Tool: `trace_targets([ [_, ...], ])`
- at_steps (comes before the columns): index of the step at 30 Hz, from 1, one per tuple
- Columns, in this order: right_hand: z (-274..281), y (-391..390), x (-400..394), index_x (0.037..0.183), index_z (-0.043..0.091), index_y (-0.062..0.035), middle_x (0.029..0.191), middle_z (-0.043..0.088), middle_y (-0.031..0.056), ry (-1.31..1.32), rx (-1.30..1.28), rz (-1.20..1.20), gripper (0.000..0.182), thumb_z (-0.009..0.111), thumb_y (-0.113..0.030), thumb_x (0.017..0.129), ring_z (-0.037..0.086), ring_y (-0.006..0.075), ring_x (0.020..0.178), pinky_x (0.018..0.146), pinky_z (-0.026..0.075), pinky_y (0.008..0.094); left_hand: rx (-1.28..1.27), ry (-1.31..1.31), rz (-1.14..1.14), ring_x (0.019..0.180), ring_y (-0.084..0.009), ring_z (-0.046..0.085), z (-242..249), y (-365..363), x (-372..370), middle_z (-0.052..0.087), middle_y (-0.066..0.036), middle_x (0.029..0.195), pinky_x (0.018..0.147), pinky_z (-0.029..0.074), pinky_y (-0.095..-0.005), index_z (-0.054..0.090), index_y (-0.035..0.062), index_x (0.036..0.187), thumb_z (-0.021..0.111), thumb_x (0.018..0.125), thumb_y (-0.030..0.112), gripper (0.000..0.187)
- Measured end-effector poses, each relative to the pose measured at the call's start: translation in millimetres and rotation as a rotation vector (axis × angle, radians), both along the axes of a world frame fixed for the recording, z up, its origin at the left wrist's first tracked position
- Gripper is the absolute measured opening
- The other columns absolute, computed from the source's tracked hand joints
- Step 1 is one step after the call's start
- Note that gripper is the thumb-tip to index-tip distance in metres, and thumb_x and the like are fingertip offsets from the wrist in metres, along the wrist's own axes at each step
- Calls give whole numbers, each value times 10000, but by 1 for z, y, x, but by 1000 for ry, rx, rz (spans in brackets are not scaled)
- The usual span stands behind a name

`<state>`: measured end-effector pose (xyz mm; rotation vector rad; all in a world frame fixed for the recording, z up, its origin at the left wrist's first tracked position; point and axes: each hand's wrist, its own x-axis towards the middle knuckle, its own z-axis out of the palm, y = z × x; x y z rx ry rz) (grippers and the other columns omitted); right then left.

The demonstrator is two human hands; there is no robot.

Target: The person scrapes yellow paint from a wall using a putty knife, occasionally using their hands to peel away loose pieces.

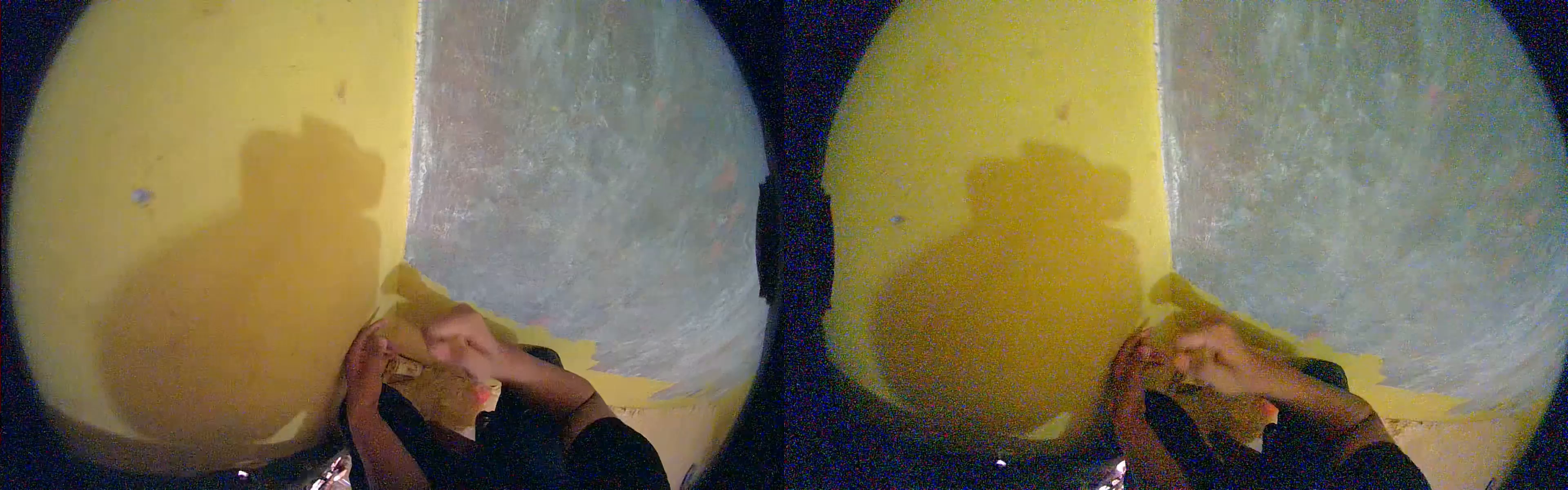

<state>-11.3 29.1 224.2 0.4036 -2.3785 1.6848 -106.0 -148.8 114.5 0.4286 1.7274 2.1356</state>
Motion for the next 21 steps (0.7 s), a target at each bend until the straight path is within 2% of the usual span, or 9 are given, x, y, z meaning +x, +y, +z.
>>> trace_targets([
  [3, -11, 2, 4, 750, 620, -55, 728, 652, 93, 577, 241, 576, 204, 619, -195, 898, 658, 289, 716, 634, 514, 454, -10, 14, -96, 854, -160, 642, -44, -6, -9, 674, -79, 967, 781, 530, -318, 627, 13, 1297, 611, 1002, 257, 383],
  [4, -39, -6, 17, 750, 620, -55, 728, 652, 93, 575, 230, 567, 204, 619, -195, 898, 658, 289, 716, 634, 514, 454, 54, -65, -213, 794, -153, 631, -58, -11, -13, 661, -70, 906, 751, 528, -315, 642, 17, 1240, 610, 996, 232, 327],
  [6, -109, -30, 42, 768, 649, -65, 775, 689, 119, 903, 174, 224, 227, 674, -270, 861, 686, 332, 775, 658, 545, 484, -39, -9, -147, 724, -147, 598, -60, -10, -12, 624, -54, 825, 699, 506, -307, 639, 23, 1143, 608, 989, 212, 245],
  [7, -103, -21, 16, 768, 649, -65, 775, 689, 119, 905, 170, 224, 227, 674, -270, 861, 686, 332, 775, 658, 545, 484, -107, 53, -73, 654, -141, 565, -59, -8, -12, 587, -38, 744, 648, 484, -299, 635, 30, 1046, 606, 982, 191, 176],
  [10, -45, 22, -95, 788, 683, -81, 817, 720, 135, 245, -5, 248, 230, 704, -308, 824, 699, 300, 757, 628, 565, 435, -57, -162, -197, 582, -124, 484, -25, -20, -7, 505, -2, 653, 584, 410, -299, 573, 58, 866, 600, 982, 192, 179],
  [11, -58, 21, -95, 788, 683, -81, 817, 720, 135, 241, -6, 248, 230, 704, -308, 824, 699, 300, 757, 628, 565, 435, -57, -167, -197, 582, -124, 484, -11, -21, -3, 505, -2, 653, 584, 410, -299, 573, 58, 866, 600, 982, 192, 179],
  [13, -81, 12, -94, 767, 676, -108, 715, 671, 109, 429, 923, 426, 194, 663, -278, 858, 644, 286, 617, 542, 525, 396, -282, -79, -170, 572, -105, 442, 9, -23, -5, 492, 3, 650, 551, 356, -309, 548, 77, 793, 598, 990, 229, 254],
  [17, -97, 11, -98, 776, 666, -113, 695, 653, 106, 469, 842, 370, 204, 639, -287, 877, 622, 281, 589, 521, 512, 410, -295, -169, -283, 597, -105, 438, -23, -25, -16, 500, 8, 662, 559, 359, -321, 557, 82, 781, 595, 995, 247, 273],
  [21, -99, 7, -94, 787, 653, -119, 667, 628, 102, 532, 758, 289, 219, 607, -300, 903, 593, 275, 552, 494, 494, 428, -285, 9, -241, 649, -100, 437, -56, -30, -14, 498, 36, 700, 585, 363, -313, 579, 89, 800, 609, 988, 222, 232],
])
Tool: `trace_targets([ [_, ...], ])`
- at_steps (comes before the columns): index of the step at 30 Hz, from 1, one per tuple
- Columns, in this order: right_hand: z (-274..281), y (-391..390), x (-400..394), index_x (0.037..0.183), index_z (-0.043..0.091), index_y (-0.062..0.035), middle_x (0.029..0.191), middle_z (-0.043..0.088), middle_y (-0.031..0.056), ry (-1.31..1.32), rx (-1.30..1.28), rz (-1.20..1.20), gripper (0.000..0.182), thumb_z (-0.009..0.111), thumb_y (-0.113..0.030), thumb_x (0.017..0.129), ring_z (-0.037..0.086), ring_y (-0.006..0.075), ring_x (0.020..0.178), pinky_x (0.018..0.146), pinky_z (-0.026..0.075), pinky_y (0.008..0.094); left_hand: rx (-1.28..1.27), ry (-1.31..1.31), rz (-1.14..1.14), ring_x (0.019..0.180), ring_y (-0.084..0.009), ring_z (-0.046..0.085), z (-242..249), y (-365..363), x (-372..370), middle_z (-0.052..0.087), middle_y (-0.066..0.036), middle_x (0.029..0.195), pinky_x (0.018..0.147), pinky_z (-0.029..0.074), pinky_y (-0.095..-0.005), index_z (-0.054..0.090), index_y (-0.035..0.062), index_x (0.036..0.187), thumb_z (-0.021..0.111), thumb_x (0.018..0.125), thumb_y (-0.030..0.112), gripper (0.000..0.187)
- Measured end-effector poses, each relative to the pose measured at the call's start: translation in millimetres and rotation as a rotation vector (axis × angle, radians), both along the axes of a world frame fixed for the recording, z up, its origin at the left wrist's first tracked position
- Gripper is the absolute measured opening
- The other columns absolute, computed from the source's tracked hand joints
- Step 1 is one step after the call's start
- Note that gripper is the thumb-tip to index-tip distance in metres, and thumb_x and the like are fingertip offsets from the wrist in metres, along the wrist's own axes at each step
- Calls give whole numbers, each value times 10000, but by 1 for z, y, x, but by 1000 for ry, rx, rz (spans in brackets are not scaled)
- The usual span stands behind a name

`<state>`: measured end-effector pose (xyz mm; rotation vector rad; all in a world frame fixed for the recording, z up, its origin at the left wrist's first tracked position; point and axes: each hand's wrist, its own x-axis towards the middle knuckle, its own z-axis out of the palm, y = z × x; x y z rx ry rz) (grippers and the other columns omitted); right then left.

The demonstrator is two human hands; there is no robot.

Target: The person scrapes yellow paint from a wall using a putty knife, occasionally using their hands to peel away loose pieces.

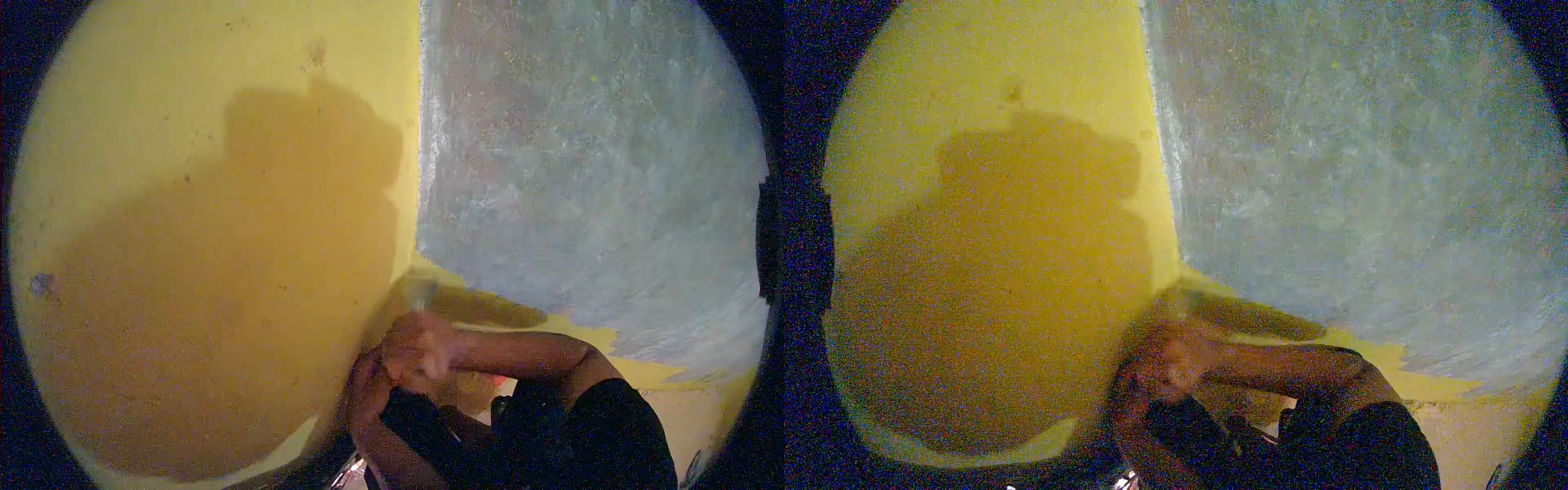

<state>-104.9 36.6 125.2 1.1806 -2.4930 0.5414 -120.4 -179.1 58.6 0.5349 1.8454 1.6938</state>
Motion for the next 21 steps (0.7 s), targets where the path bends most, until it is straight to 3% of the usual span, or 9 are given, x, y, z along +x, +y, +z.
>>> trace_targets([
  [2, -2, 0, 7, 793, 646, -122, 654, 615, 100, 26, -54, -36, 228, 591, -306, 916, 578, 272, 534, 481, 485, 437, 21, 22, 6, 663, -97, 429, 9, 2, 3, 488, 45, 710, 592, 358, -310, 579, 95, 800, 613, 983, 216, 223],
  [4, 1, 6, 3, 799, 639, -126, 640, 602, 98, 62, -87, -48, 236, 575, -312, 928, 564, 269, 515, 467, 477, 446, -157, -65, 21, 678, -104, 443, 24, 8, 0, 493, 45, 723, 613, 371, -315, 562, 95, 796, 615, 979, 225, 231],
  [5, 2, 7, 4, 802, 636, -127, 633, 596, 97, 76, -108, -55, 241, 567, -315, 935, 557, 268, 506, 460, 472, 451, -154, -68, 22, 678, -104, 443, 21, 7, 0, 493, 45, 723, 613, 371, -315, 562, 95, 796, 615, 979, 225, 231],
  [7, 1, 6, 7, 807, 629, -131, 620, 584, 95, 112, -161, -74, 250, 550, -321, 948, 542, 265, 487, 447, 463, 460, 111, -112, -17, 683, -121, 443, 15, 1, 0, 496, 28, 719, 626, 381, -323, 564, 88, 793, 613, 984, 243, 251],
  [11, -31, 25, -11, 814, 634, -125, 631, 580, 75, 34, -239, -132, 216, 566, -288, 938, 571, 269, 532, 471, 476, 457, -44, 12, 30, 675, -125, 431, 35, 1, 0, 471, 19, 703, 628, 379, -319, 564, 86, 778, 627, 986, 254, 275],
  [14, -33, 23, -12, 779, 654, -132, 684, 630, 90, -90, -154, 21, 271, 542, -285, 972, 609, 272, 573, 507, 508, 438, -103, 70, -1, 671, -142, 437, 38, 5, 1, 470, 2, 706, 632, 382, -334, 560, 80, 768, 624, 990, 251, 288],
  [16, -30, 6, -9, 755, 667, -137, 719, 664, 101, -165, -116, 112, 314, 526, -283, 994, 635, 273, 599, 531, 530, 425, -78, -101, 55, 695, -178, 474, 40, 3, 3, 523, -14, 742, 665, 407, -372, 553, 64, 773, 626, 990, 240, 289],
  [19, -3, -31, -3, 719, 687, -144, 773, 713, 116, -276, -39, 255, 384, 502, -280, 1027, 674, 276, 639, 566, 562, 406, -78, -61, 83, 698, -177, 477, 0, -34, 6, 530, -14, 748, 667, 410, -370, 559, 61, 780, 628, 988, 236, 280],
  [21, -39, -37, 32, 719, 686, -144, 769, 710, 113, -291, -91, 251, 373, 511, -276, 1021, 670, 274, 639, 567, 560, 403, -81, -27, 104, 702, -177, 480, -20, -46, 5, 536, -15, 755, 670, 413, -368, 565, 59, 787, 630, 985, 232, 271],
])
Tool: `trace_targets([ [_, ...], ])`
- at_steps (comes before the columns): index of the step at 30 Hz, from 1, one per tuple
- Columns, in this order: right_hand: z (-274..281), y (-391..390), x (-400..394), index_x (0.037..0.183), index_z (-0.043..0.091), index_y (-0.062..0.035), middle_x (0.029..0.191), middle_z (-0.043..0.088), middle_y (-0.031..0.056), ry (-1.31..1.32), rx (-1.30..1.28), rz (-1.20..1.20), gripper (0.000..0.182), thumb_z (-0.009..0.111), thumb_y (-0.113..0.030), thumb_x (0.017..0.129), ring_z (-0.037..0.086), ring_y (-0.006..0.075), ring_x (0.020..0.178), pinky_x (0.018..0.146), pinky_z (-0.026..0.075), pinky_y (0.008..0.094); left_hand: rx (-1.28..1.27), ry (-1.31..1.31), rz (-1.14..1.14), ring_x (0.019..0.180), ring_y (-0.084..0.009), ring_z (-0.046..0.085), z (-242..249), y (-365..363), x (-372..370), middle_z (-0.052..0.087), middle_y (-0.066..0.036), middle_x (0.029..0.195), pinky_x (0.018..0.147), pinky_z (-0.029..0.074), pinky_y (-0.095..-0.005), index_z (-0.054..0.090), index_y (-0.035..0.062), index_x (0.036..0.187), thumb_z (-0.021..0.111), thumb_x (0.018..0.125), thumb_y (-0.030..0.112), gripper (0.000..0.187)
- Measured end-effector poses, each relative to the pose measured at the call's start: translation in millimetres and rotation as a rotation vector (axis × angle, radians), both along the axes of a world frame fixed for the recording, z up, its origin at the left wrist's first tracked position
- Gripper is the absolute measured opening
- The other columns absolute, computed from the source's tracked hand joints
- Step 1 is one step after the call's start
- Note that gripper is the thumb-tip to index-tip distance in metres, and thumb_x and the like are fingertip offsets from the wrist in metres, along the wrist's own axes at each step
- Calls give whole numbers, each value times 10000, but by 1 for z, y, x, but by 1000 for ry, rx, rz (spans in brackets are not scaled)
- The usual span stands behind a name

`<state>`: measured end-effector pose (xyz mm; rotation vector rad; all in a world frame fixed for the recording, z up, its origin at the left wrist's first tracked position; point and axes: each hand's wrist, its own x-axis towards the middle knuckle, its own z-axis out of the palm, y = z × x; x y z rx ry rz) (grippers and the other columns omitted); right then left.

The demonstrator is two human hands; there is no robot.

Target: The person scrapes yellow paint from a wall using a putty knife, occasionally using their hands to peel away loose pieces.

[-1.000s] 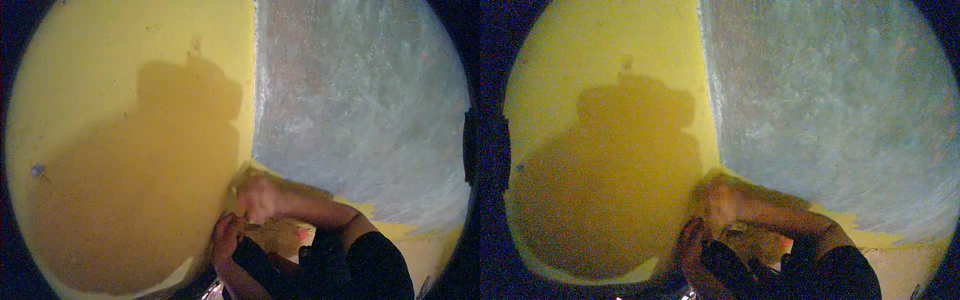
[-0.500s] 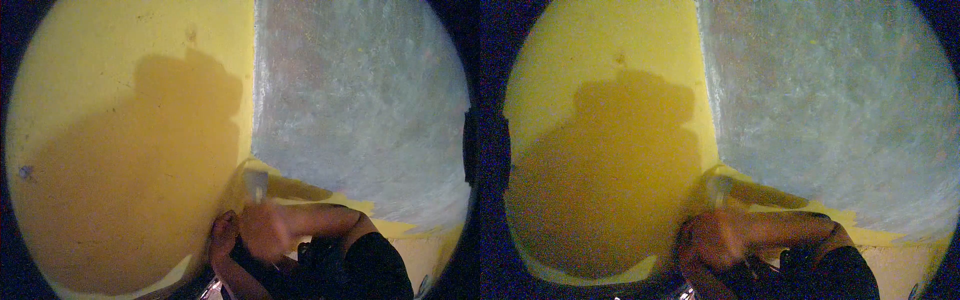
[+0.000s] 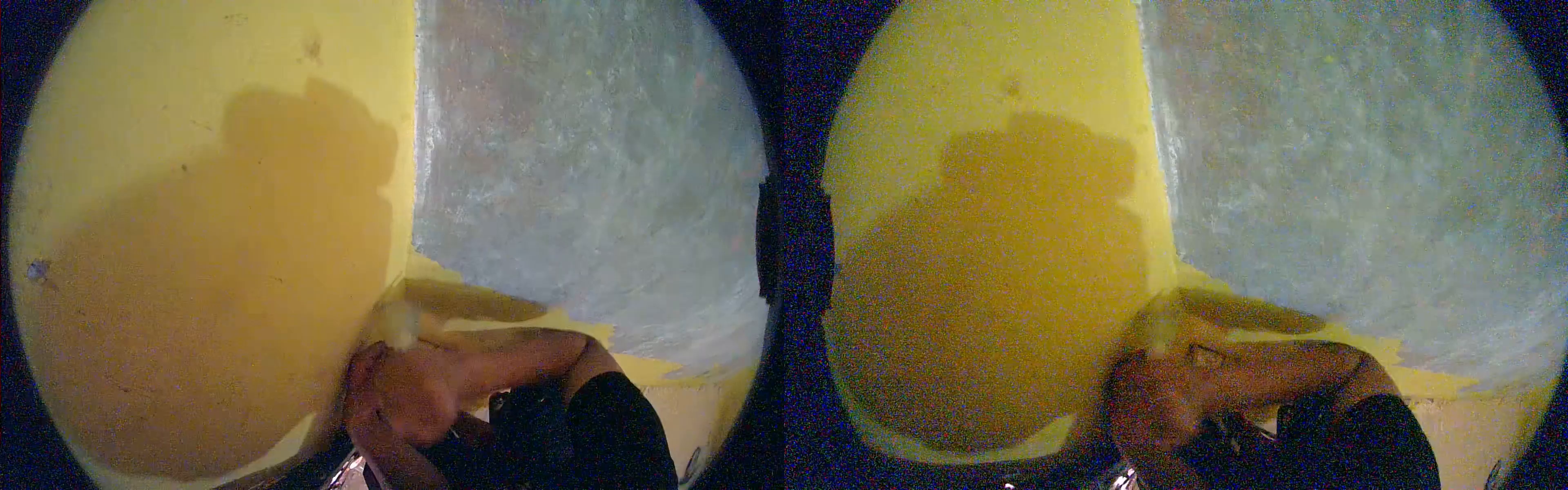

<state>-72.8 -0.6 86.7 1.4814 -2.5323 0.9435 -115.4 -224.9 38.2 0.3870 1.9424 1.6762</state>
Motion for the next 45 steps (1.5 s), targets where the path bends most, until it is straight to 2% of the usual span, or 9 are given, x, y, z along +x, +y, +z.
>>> trace_targets([
  [7, -27, 5, -27, 719, 679, -147, 739, 685, 94, -84, -306, -7, 297, 570, -248, 976, 647, 259, 633, 568, 549, 385, 1, 145, 106, 713, -174, 492, -31, 43, 5, 557, -17, 780, 678, 423, -362, 586, 50, 811, 639, 976, 218, 241],
  [11, -106, 33, 101, 718, 674, -148, 722, 671, 83, -134, -494, -30, 256, 604, -232, 950, 634, 250, 630, 568, 543, 374, 129, 283, -67, 724, -139, 498, 12, 44, -9, 561, -11, 795, 670, 422, -309, 636, 39, 873, 643, 961, 185, 171],
  [14, -51, 43, -37, 718, 671, -149, 709, 661, 75, -161, -629, -34, 228, 629, -219, 930, 624, 243, 628, 569, 538, 366, 127, -16, -145, 708, -108, 481, 53, 42, 1, 528, 11, 766, 649, 403, -287, 617, 50, 854, 619, 964, 166, 160],
  [18, -91, 45, -24, 718, 667, -151, 693, 647, 64, -170, -782, -22, 194, 663, -203, 905, 611, 234, 625, 569, 531, 356, -7, 42, -8, 681, -92, 439, 72, 44, -7, 470, 44, 717, 617, 372, -296, 529, 86, 778, 617, 972, 182, 234],
  [21, -82, 82, 31, 753, 668, -143, 718, 653, 73, -211, -681, -58, 169, 656, -211, 908, 619, 234, 642, 579, 537, 362, -30, -7, -132, 703, -83, 441, 55, 45, -6, 482, 49, 735, 621, 377, -292, 557, 92, 792, 625, 977, 198, 224],
  [25, 28, 71, -104, 824, 669, -128, 768, 664, 91, -252, -508, -124, 137, 644, -227, 914, 634, 233, 677, 597, 547, 375, 67, -255, 126, 740, -76, 448, 23, 49, 9, 510, 58, 776, 643, 396, -287, 613, 83, 836, 613, 1002, 200, 204],
  [28, 1, 30, -48, 877, 670, -116, 806, 673, 104, -282, -356, -165, 135, 634, -239, 918, 645, 233, 703, 612, 555, 385, 134, -179, -5, 734, -75, 453, -16, 42, 1, 521, 69, 781, 647, 395, -274, 618, 77, 838, 613, 1016, 208, 222],
  [34, 81, 52, -82, 983, 673, -93, 882, 691, 131, -384, -88, -238, 188, 615, -263, 927, 668, 232, 754, 640, 571, 405, -1, -113, -194, 729, -75, 455, 58, 29, -5, 530, 59, 779, 651, 408, -276, 637, 62, 859, 623, 1020, 231, 234],
  [45, 43, 7, -2, 1063, 689, -73, 936, 713, 149, -432, 248, -273, 296, 606, -325, 932, 688, 256, 795, 679, 583, 441, -104, -78, -176, 716, -70, 448, 57, 34, -8, 533, 41, 733, 645, 428, -289, 625, 46, 809, 617, 996, 200, 242],
])
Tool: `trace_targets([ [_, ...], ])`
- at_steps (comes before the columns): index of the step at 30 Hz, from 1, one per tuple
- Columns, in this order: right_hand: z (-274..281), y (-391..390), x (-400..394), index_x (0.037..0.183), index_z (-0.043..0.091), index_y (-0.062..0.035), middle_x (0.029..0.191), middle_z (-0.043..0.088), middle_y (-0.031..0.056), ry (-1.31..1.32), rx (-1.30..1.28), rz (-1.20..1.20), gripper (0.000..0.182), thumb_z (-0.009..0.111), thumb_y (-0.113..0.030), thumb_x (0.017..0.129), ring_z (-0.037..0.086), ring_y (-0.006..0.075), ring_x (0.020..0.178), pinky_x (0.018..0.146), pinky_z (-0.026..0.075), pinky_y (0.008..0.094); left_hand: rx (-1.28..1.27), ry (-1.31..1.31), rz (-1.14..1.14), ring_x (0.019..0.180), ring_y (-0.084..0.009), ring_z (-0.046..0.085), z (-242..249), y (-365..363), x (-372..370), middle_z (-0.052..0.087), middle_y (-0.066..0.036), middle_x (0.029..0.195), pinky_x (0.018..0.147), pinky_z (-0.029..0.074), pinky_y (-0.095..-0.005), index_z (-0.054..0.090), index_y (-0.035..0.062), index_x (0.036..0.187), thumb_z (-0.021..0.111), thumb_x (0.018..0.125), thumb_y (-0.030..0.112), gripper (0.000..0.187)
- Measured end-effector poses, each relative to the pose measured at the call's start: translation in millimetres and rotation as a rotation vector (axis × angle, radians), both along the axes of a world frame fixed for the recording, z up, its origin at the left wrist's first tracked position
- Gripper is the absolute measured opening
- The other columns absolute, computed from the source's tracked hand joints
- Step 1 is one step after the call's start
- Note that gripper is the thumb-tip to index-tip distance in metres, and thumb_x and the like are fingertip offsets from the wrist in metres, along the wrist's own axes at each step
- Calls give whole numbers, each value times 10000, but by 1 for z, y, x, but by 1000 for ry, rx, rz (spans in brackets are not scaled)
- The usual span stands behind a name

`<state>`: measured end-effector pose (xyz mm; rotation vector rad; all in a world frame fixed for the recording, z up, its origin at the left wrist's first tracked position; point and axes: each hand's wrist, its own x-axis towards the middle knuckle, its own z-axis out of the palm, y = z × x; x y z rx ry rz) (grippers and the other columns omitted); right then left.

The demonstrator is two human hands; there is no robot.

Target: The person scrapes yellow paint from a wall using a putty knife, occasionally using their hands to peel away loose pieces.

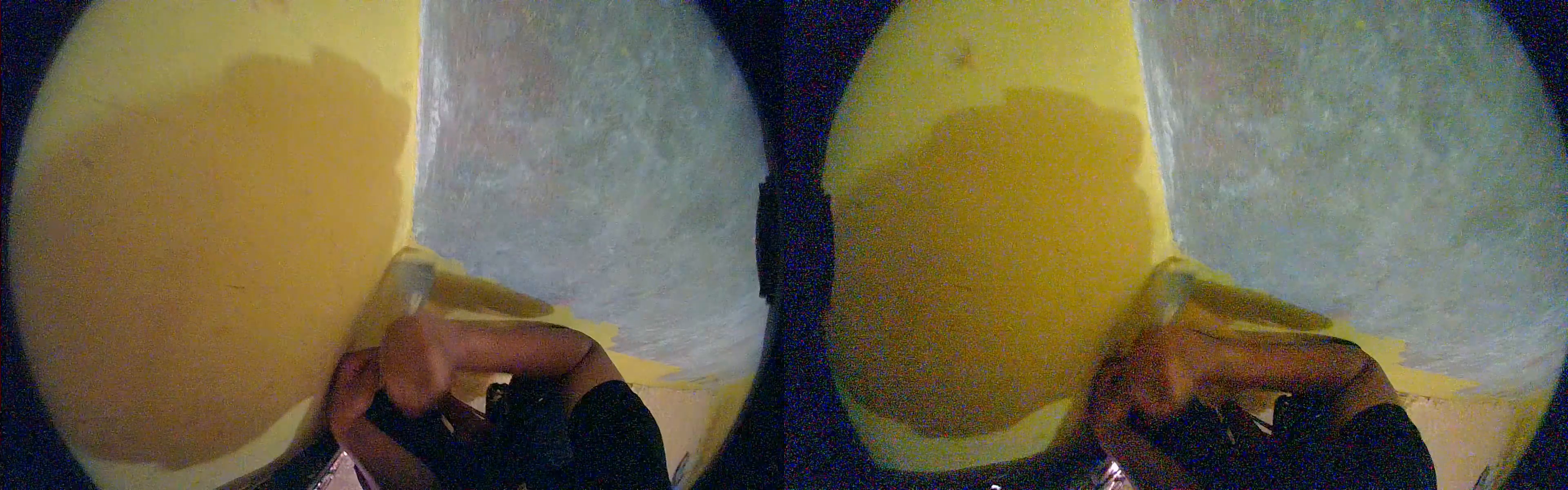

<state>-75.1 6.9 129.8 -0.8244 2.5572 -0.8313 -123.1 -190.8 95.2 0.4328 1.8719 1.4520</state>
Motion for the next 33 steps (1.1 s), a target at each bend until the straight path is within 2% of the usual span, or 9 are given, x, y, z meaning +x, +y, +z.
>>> trace_targets([
  [2, -46, -14, 72, 1050, 697, -75, 925, 715, 144, -20, 11, 19, 307, 611, -345, 930, 687, 269, 790, 685, 581, 449, -38, 55, -10, 727, -74, 456, -11, -1, 6, 546, 37, 744, 651, 436, -294, 624, 41, 808, 618, 981, 179, 221],
  [6, -6, 16, -47, 1024, 711, -79, 903, 719, 135, 11, 43, 59, 333, 621, -383, 926, 685, 295, 779, 696, 577, 466, 184, 6, 16, 745, -91, 479, -15, -11, 8, 578, 28, 761, 669, 454, -308, 625, 28, 827, 630, 955, 153, 179],
  [11, -43, 17, 5, 992, 730, -83, 876, 725, 124, 24, 123, 102, 368, 634, -432, 921, 682, 328, 765, 710, 572, 487, 182, 133, 58, 713, -68, 458, -28, -1, 6, 563, 43, 762, 632, 413, -262, 633, 55, 831, 617, 997, 180, 208],
  [15, -25, 29, -47, 973, 740, -86, 860, 728, 117, 54, 169, 129, 392, 642, -461, 917, 680, 347, 757, 718, 569, 500, 52, -76, -7, 669, -51, 430, 0, -12, 14, 523, 61, 718, 577, 359, -246, 616, 82, 802, 601, 1031, 222, 269],
  [20, -15, 53, -48, 926, 719, -91, 814, 695, 123, 305, 62, 78, 300, 636, -377, 903, 663, 338, 718, 675, 551, 481, 241, -189, 105, 631, -66, 409, -54, -6, 11, 466, 67, 668, 549, 335, -285, 566, 93, 752, 620, 1028, 282, 339],
  [22, -14, 53, -47, 907, 711, -93, 795, 681, 125, 408, -6, 44, 263, 634, -344, 897, 657, 334, 703, 657, 544, 473, -6, 111, -53, 632, -91, 457, -18, -5, 1, 511, 58, 686, 566, 383, -291, 634, 79, 816, 642, 1017, 259, 270],
  [25, -13, 50, -43, 879, 698, -95, 767, 661, 129, 558, -102, -6, 210, 630, -294, 888, 647, 328, 680, 631, 533, 462, -34, -122, 68, 661, -121, 513, -15, -4, 5, 564, 33, 723, 595, 434, -303, 691, 60, 933, 665, 1003, 212, 169],
  [28, -13, 58, -41, 850, 685, -98, 740, 641, 132, 694, -167, -43, 160, 627, -244, 879, 637, 322, 656, 604, 522, 450, 120, 68, 310, 680, -119, 515, -45, 1, 22, 572, 22, 745, 612, 447, -298, 713, 59, 1000, 698, 981, 201, 144],
  [33, -20, 52, -26, 813, 668, -102, 703, 615, 137, 906, -275, -123, 104, 622, -178, 868, 623, 315, 625, 569, 507, 435, 38, -158, 239, 727, -101, 522, -37, -5, 12, 604, 8, 813, 643, 453, -289, 711, 42, 1028, 715, 974, 245, 210],
])
